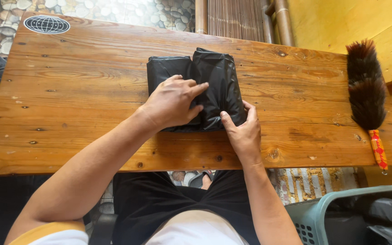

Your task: The person places a black plastic bag on a wooden table, smooths it out, and folds it into a compact rectangular shape. They then secure the folded bag with a blue strap and a white label.

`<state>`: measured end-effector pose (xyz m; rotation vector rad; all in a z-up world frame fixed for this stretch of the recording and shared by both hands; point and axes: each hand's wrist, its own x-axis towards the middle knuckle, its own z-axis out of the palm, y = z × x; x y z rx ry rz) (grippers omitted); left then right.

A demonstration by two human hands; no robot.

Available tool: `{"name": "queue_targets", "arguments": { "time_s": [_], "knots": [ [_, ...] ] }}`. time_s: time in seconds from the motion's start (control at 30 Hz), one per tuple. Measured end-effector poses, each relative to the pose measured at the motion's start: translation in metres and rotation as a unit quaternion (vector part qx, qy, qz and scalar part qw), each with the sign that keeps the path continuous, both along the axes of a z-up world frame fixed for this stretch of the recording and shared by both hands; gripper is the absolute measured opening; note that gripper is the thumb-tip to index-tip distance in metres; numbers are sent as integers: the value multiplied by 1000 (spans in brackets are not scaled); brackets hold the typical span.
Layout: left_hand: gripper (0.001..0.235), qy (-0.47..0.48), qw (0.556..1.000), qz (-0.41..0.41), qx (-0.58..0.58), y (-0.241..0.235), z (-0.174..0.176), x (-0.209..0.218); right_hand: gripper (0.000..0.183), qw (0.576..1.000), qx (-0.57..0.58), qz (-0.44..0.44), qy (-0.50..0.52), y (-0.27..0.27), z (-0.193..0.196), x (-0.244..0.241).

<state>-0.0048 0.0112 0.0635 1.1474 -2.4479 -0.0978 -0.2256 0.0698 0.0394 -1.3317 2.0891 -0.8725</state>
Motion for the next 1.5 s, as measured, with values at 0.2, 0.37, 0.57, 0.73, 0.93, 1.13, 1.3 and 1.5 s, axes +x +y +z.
{"name": "queue_targets", "arguments": {
  "time_s": [0.2, 0.37, 0.57, 0.73, 0.93, 1.13, 1.3, 1.5],
  "knots": [
    [59, 34, 996, -24, -85, 3, -34, 4, 64, 984, -176, 29, 10, 14, 14, 27],
    [60, 37, 997, -12, -61, 8, -33, 4, 60, 933, -247, -1, -262, 21, 6, 48],
    [76, 65, 998, -13, 9, 3, -39, 7, 107, 965, -208, -21, -156, 19, 0, 62],
    [71, 153, 984, 5, 85, -5, -46, 10, 93, 955, -290, 57, 11, 29, 15, 79],
    [21, 388, 917, 13, 86, -13, -50, 17, 82, 889, -397, 177, 141, 16, -3, 82],
    [22, 459, 872, 160, 50, -6, -51, 21, 93, 876, -380, 247, 163, 9, -9, 74],
    [59, 422, 827, 345, 140, -17, -68, 21, 88, 864, -369, 277, 203, 9, -10, 75],
    [116, 515, 733, 305, 324, -3, -19, 14, 89, 855, -323, 351, 205, 12, -2, 81]
  ]
}}
